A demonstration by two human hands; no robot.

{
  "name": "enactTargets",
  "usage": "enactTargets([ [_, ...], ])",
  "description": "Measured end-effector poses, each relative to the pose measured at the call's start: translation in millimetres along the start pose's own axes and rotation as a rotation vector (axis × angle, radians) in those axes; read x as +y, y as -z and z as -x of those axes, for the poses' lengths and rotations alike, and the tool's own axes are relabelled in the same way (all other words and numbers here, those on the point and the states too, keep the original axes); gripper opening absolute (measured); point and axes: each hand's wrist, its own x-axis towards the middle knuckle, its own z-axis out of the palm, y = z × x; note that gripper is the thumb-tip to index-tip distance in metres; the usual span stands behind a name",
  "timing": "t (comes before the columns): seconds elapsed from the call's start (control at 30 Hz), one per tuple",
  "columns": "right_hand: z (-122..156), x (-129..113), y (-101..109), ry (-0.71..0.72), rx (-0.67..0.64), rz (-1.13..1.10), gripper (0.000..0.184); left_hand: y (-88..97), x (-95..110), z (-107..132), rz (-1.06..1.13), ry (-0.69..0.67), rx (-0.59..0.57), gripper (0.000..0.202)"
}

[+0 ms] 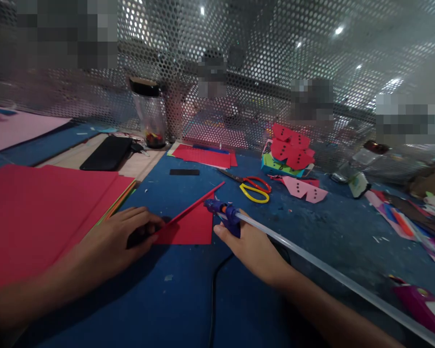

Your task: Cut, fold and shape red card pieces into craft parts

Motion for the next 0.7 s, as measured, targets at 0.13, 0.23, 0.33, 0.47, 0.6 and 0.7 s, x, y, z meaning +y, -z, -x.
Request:
enactTargets([
  [0.13,6,-4,14,-0.029,-0.002,-0.064,0.037,4.0,4,-1,0.009,0.003,-0.009,0.015],
  [0.23,15,-6,32,-0.047,0.124,0.025,0.036,5.2,4,-1,0.03,-0.008,0.004,0.015],
  [0.33,27,4,52,-0.096,0.287,0.155,0.037,4.4,2,-1,0.06,-0.009,0.012,0.016],
  [0.47,46,42,72,-0.157,0.359,0.371,0.048,1.7,-3,-2,0.079,0.009,0.017,0.018],
  [0.6,60,85,75,-0.216,0.316,0.597,0.046,1.9,-8,-1,0.083,0.048,0.015,0.017],
  [0.7,63,104,72,-0.276,0.237,0.608,0.046,4.9,-12,0,0.09,0.08,0.018,0.018],
])
